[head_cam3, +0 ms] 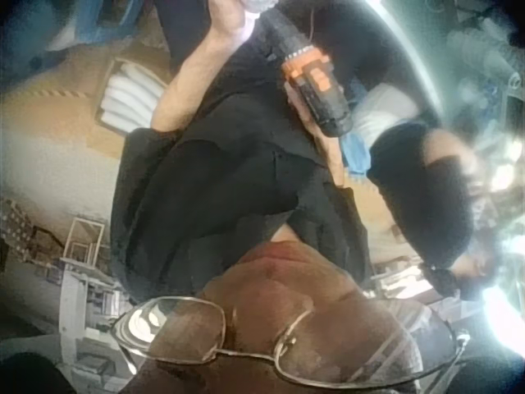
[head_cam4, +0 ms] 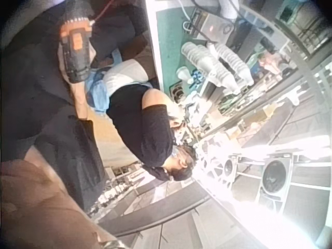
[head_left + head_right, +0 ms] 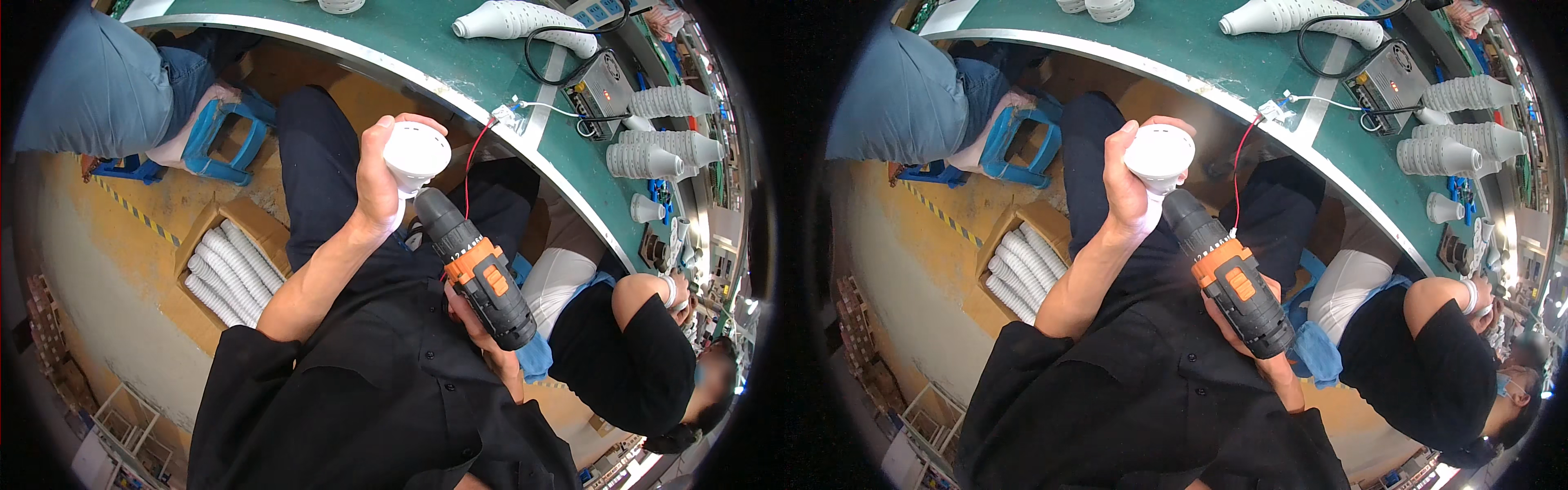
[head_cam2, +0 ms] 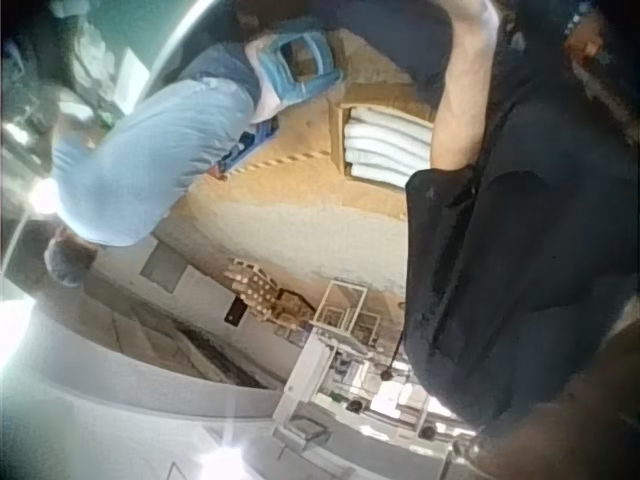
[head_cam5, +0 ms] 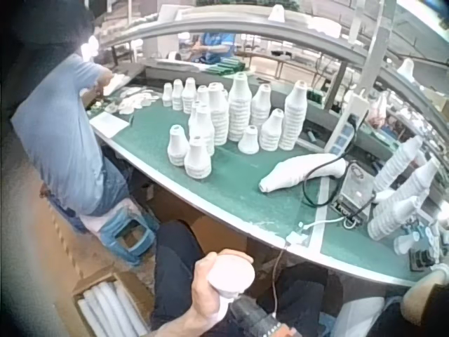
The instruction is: Assembling LED light bulbs on a factory production line using a power drill.
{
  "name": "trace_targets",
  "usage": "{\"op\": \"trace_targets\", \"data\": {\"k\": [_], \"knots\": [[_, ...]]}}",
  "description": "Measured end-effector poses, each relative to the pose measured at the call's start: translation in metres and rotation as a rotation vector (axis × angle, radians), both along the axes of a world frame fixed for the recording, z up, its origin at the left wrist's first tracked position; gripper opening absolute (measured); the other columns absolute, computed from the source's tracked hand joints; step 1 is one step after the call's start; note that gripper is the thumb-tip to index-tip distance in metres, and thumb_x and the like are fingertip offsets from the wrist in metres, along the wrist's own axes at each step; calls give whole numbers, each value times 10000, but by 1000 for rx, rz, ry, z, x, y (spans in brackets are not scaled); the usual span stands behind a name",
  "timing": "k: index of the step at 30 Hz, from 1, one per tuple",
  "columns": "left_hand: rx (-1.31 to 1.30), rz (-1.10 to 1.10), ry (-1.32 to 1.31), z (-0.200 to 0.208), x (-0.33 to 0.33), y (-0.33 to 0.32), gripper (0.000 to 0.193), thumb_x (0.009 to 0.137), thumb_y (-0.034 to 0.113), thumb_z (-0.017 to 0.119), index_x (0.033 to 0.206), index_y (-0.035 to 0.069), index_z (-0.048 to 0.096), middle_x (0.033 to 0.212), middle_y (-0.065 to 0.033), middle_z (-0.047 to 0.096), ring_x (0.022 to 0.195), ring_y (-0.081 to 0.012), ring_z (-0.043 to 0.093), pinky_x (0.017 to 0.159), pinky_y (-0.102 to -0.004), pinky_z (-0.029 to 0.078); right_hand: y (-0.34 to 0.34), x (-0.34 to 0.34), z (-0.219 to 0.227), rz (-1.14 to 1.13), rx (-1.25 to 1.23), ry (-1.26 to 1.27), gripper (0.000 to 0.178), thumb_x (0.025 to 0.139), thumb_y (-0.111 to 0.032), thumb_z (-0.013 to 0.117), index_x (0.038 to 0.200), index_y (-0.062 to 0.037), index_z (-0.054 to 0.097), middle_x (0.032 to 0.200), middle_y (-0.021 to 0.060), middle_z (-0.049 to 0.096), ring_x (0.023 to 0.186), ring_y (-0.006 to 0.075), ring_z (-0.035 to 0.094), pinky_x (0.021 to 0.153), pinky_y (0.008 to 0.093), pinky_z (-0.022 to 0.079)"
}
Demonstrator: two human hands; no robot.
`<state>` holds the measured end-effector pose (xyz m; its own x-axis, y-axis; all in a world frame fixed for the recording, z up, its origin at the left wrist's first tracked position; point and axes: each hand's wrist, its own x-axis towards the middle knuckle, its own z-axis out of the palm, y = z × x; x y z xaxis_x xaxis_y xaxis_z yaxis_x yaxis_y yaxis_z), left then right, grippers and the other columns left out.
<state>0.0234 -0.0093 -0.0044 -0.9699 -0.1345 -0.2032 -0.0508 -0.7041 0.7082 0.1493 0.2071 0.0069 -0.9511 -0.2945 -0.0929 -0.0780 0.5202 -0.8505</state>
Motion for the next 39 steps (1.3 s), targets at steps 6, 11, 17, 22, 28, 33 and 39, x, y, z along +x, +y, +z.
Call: {"op": "trace_targets", "data": {"k": [6,11,17,22,28,33,39], "knots": [[-7,-8,23,2,-1,-3,607,975,494,370,1022,-30,674,812,-110,686,646,-164,633,579,-299,512,3,0,0,34,11,18,338,752,-51,836,1061,-116,715,1010,55,726,955,273,688,869,395,497],[-21,-14,36,-1,-4,-5,609,977,487,365,1015,-37,674,804,-114,685,637,-163,628,565,-294,502,-2,-2,2,-33,25,-69,323,744,-35,830,1038,-100,713,959,64,724,886,274,701,803,384,527],[-38,-9,21,-3,-2,-5,620,980,487,353,1009,-40,679,762,-105,670,610,-161,609,562,-295,493,-10,-22,16,214,86,430,276,745,0,804,996,-68,712,910,79,722,800,276,713,715,347,560],[-45,-14,23,-3,-4,-7,627,982,485,342,1014,-41,681,741,-100,662,608,-160,603,563,-293,487,-12,-28,20,224,42,433,248,753,5,788,981,-54,707,906,90,720,795,276,714,708,342,570],[-57,3,19,-4,-5,-9,618,983,473,340,1014,-41,681,737,-99,658,615,-160,596,567,-296,478,-12,-30,23,284,91,449,247,753,4,784,981,-43,702,904,97,716,793,278,714,704,340,574],[-50,-10,25,-9,-6,-13,617,986,470,334,1017,-43,675,740,-99,652,619,-162,588,578,-300,473,-13,-26,16,203,-19,363,239,747,11,783,967,-36,701,891,98,712,781,276,714,696,340,575],[-46,-9,16,-9,-6,-15,611,990,462,327,1029,-47,663,755,-104,648,629,-167,584,588,-302,467,-14,-28,19,206,-16,387,233,734,17,787,946,-32,703,880,99,709,766,277,713,689,340,576]]}}
